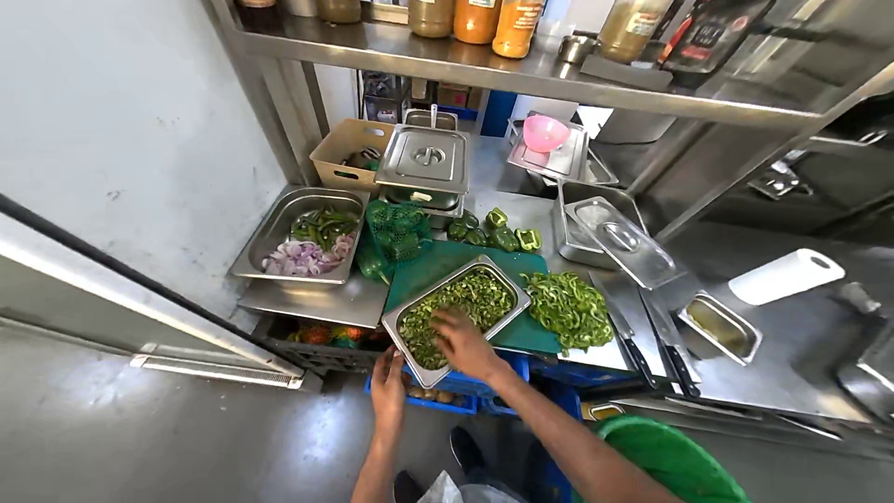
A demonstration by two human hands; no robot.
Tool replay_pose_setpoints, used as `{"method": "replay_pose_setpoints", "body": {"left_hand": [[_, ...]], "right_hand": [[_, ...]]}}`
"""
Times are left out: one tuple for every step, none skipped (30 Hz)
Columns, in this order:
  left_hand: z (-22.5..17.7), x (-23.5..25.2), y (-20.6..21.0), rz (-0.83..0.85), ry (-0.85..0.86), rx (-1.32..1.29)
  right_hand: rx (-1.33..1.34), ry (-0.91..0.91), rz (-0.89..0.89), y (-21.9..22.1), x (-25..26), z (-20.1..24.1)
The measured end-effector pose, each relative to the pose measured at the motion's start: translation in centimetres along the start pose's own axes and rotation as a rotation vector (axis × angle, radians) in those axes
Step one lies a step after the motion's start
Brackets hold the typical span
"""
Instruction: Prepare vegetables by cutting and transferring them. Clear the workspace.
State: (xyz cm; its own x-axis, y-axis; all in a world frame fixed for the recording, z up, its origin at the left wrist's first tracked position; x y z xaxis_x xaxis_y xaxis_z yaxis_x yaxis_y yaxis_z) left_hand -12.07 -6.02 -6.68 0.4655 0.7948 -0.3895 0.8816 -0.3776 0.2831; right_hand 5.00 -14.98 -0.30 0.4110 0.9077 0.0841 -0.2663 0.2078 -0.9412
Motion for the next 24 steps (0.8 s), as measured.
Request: {"method": "replay_pose_setpoints", "body": {"left_hand": [[-0.2, 0.0, 0.5, 0.021, 0.015, 0.021], [-0.3, 0.1, 0.8, 0.043, 0.039, 0.055], [-0.4, 0.2, 1.1, 0.056, 0.064, 0.102], [-0.8, 0.2, 1.1, 0.063, 0.093, 0.183], [-1.6, 0.2, 1.1, 0.070, 0.122, 0.335], [-2.8, 0.0, 1.2, 0.076, 0.134, 0.556], [-4.3, -0.6, 1.1, 0.071, 0.117, 0.808], [-6.2, -1.3, 1.2, 0.056, 0.100, 1.022], [-8.2, -2.1, 1.5, 0.030, 0.128, 1.151], [-10.1, -2.7, 2.4, 0.015, 0.210, 1.192], [-11.7, -3.2, 3.9, 0.033, 0.326, 1.155], [-12.6, -3.2, 5.9, 0.096, 0.431, 1.045], [-12.8, -2.9, 8.4, 0.194, 0.478, 0.873], [-12.0, -2.7, 10.8, 0.318, 0.400, 0.648], [-10.6, -2.9, 13.3, 0.411, 0.224, 0.366], [-9.8, -3.3, 15.8, 0.427, 0.054, 0.086], [-9.3, -3.8, 17.8, 0.426, -0.064, -0.084], [-9.1, -4.1, 18.9, 0.458, -0.107, -0.115], [-9.3, -4.1, 18.9, 0.492, -0.070, -0.016], [-9.8, -3.8, 18.4, 0.504, 0.023, 0.160], [-10.9, -3.3, 17.3, 0.465, 0.165, 0.370], [-12.3, -2.7, 16.4, 0.413, 0.341, 0.564], [-13.3, -2.2, 15.7, 0.390, 0.496, 0.735], [-13.4, -1.7, 15.3, 0.401, 0.569, 0.870]], "right_hand": [[0.018, -0.020, 0.047, 0.7, -0.7, 1.4], [0.048, -0.016, 0.058, 0.5, -1.3, 2.2], [0.092, 0.004, 0.029, -0.8, -1.8, 2.4], [0.139, 0.029, -0.057, -3.1, -2.2, 2.5], [0.171, 0.048, -0.185, -6.1, -2.6, 2.5], [0.186, 0.057, -0.335, -9.2, -3.0, 2.6], [0.183, 0.062, -0.457, -11.7, -3.3, 2.4], [0.166, 0.066, -0.515, -13.0, -3.2, 2.1], [0.156, 0.089, -0.456, -12.7, -2.6, 1.4], [0.145, 0.135, -0.344, -11.6, -1.9, 0.6], [0.162, 0.171, -0.286, -10.8, -1.8, 0.1], [0.215, 0.174, -0.300, -10.9, -1.7, 0.4], [0.293, 0.136, -0.360, -11.7, -1.6, 1.3], [0.382, 0.063, -0.423, -12.4, -1.6, 2.6], [0.444, -0.031, -0.465, -12.4, -1.3, 3.5], [0.447, -0.097, -0.494, -11.9, -0.6, 3.4], [0.372, -0.065, -0.490, -10.8, 0.3, 1.7], [0.244, 0.052, -0.447, -9.8, 1.0, -1.2], [0.140, 0.210, -0.371, -9.2, 1.5, -4.9], [0.116, 0.352, -0.345, -9.6, 1.3, -8.7], [0.110, 0.479, -0.384, -11.0, 0.3, -12.3], [0.091, 0.556, -0.460, -12.9, -1.3, -15.4], [0.080, 0.603, -0.523, -14.8, -3.4, -18.2], [0.069, 0.646, -0.558, -16.3, -5.7, -20.9]]}}
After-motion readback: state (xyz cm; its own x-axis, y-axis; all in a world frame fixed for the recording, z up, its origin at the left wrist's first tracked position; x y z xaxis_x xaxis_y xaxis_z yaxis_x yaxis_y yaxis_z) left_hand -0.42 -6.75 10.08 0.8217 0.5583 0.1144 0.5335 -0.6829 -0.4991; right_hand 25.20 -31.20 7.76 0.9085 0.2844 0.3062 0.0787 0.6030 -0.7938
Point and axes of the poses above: each hand's wrist, its own x-axis towards the middle knuckle, its own y-axis out of the palm, z = x × y, the point moved 10 cm from there along x, towards the middle knuckle, and after that the axes turned 11 degrees about -x, right-handed, at the moved point
